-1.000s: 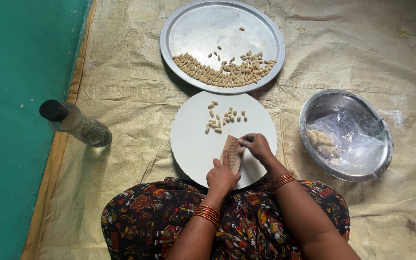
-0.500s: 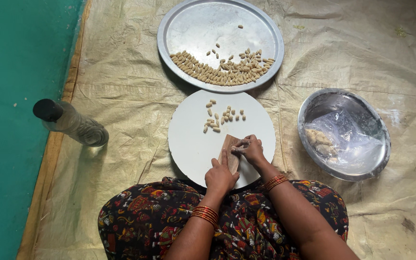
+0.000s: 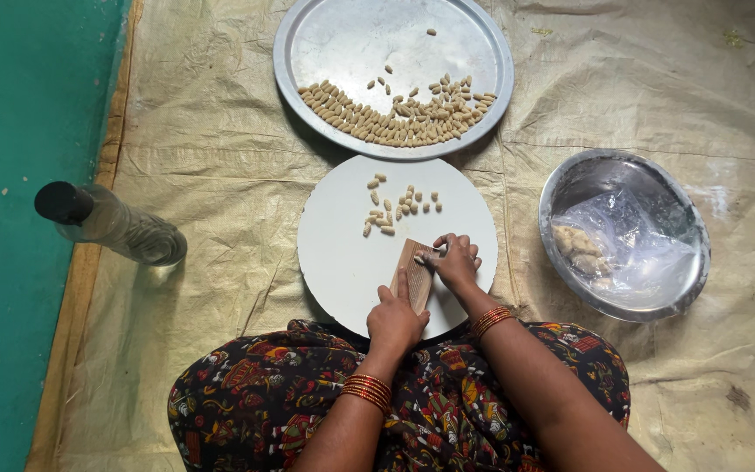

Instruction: The person sits on the floor and uses a wooden grater to press small dough pieces, creating ridged shapes. They transfer the shaped pieces from a white plate to a larger metal tray. A bowl with remaining dough and a water bottle are nearby.

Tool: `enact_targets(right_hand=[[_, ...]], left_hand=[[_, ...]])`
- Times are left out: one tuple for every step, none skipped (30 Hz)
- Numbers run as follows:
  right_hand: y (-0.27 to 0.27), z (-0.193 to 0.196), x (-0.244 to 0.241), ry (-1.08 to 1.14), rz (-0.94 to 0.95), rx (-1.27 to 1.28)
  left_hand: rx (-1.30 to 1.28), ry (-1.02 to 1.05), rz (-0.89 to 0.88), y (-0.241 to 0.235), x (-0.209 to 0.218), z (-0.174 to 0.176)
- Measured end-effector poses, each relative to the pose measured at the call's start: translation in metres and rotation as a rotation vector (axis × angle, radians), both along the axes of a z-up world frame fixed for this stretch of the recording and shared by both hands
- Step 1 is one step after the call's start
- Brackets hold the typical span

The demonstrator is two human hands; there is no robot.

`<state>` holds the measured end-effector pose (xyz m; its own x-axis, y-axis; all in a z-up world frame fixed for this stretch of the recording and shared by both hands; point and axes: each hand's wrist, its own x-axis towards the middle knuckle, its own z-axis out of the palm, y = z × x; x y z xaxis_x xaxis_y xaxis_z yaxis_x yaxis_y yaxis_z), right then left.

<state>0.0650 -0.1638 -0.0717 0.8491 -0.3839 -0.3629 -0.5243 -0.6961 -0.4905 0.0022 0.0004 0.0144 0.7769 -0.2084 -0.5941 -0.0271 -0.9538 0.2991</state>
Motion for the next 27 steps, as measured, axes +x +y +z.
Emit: enact_targets(right_hand=[[-0.001, 0.000, 0.002, -0.005, -0.006, 0.002], [-0.002, 0.000, 0.003, -0.011, -0.013, 0.003], [-0.002, 0.000, 0.005, -0.018, -0.017, 0.006], [-0.003, -0.001, 0.006, -0.020, -0.013, -0.002], [-0.004, -0.003, 0.008, -0.023, -0.008, -0.010], [-0.005, -0.005, 0.009, -0.026, -0.004, -0.017], [-0.005, -0.008, 0.011, -0.035, 0.003, -0.032], [-0.006, -0.011, 0.012, -0.045, 0.010, -0.046], [-0.008, -0.015, 0.013, -0.054, 0.015, -0.062], [-0.010, -0.019, 0.014, -0.045, 0.014, -0.063], [-0.011, -0.023, 0.017, -0.036, 0.013, -0.064], [-0.013, -0.026, 0.019, -0.027, 0.012, -0.065], [-0.014, -0.028, 0.021, -0.055, 0.008, -0.039], [-0.017, -0.027, 0.024, -0.083, 0.005, -0.013], [-0.017, -0.026, 0.025, -0.109, 0.002, 0.012], [-0.016, -0.024, 0.025, -0.088, 0.028, 0.042], [-0.017, -0.020, 0.023, -0.065, 0.052, 0.069], [-0.018, -0.015, 0.022, -0.043, 0.076, 0.096], [-0.019, -0.010, 0.020, -0.028, 0.128, 0.058], [-0.020, -0.006, 0.019, -0.013, 0.180, 0.021], [-0.020, -0.003, 0.020, 0.001, 0.233, -0.016], [-0.020, -0.001, 0.021, -0.005, 0.245, -0.033], [-0.019, -0.001, 0.022, -0.011, 0.259, -0.050], [-0.018, -0.002, 0.024, -0.017, 0.272, -0.067], [-0.016, -0.005, 0.028, -0.058, 0.260, -0.037], [-0.013, -0.008, 0.034, -0.099, 0.248, -0.008], [-0.012, -0.010, 0.039, -0.140, 0.236, 0.022]], left_hand=[[0.002, 0.012, 0.000, 0.000, 0.000, 0.000], [0.005, 0.024, -0.001, -0.001, 0.000, 0.000], [0.008, 0.034, 0.001, -0.001, 0.001, 0.000], [0.005, 0.018, 0.000, -0.001, 0.001, -0.001], [0.003, 0.002, 0.001, -0.001, 0.000, -0.001], [0.001, -0.014, 0.001, -0.001, 0.000, -0.002], [-0.001, -0.016, 0.004, -0.001, 0.000, -0.003], [-0.003, -0.017, 0.007, -0.001, 0.000, -0.003], [-0.005, -0.018, 0.008, -0.001, 0.000, -0.004], [-0.004, -0.011, 0.010, -0.001, 0.000, -0.005], [-0.004, -0.004, 0.012, -0.001, 0.000, -0.005], [-0.003, 0.003, 0.014, -0.002, 0.001, -0.005], [-0.004, -0.009, 0.012, -0.001, 0.001, -0.005], [-0.005, -0.021, 0.009, -0.002, 0.000, -0.005], [-0.007, -0.032, 0.008, -0.001, 0.000, -0.005], [-0.005, -0.027, 0.010, 0.000, 0.000, -0.006], [-0.005, -0.021, 0.010, 0.000, 0.000, -0.006], [-0.004, -0.015, 0.010, 0.000, 0.000, -0.006], [-0.006, -0.021, 0.012, -0.001, 0.000, -0.006], [-0.009, -0.027, 0.013, -0.001, 0.000, -0.006], [-0.009, -0.034, 0.015, 0.000, 0.000, -0.006], [-0.008, -0.028, 0.009, 0.000, 0.001, -0.006], [-0.006, -0.022, 0.004, 0.000, 0.001, -0.005], [-0.005, -0.016, -0.002, 0.000, 0.001, -0.005], [-0.002, -0.008, -0.002, 0.000, 0.001, -0.005], [0.000, 0.001, -0.001, 0.000, 0.002, -0.004], [0.002, 0.010, -0.001, 0.000, 0.002, -0.004]])
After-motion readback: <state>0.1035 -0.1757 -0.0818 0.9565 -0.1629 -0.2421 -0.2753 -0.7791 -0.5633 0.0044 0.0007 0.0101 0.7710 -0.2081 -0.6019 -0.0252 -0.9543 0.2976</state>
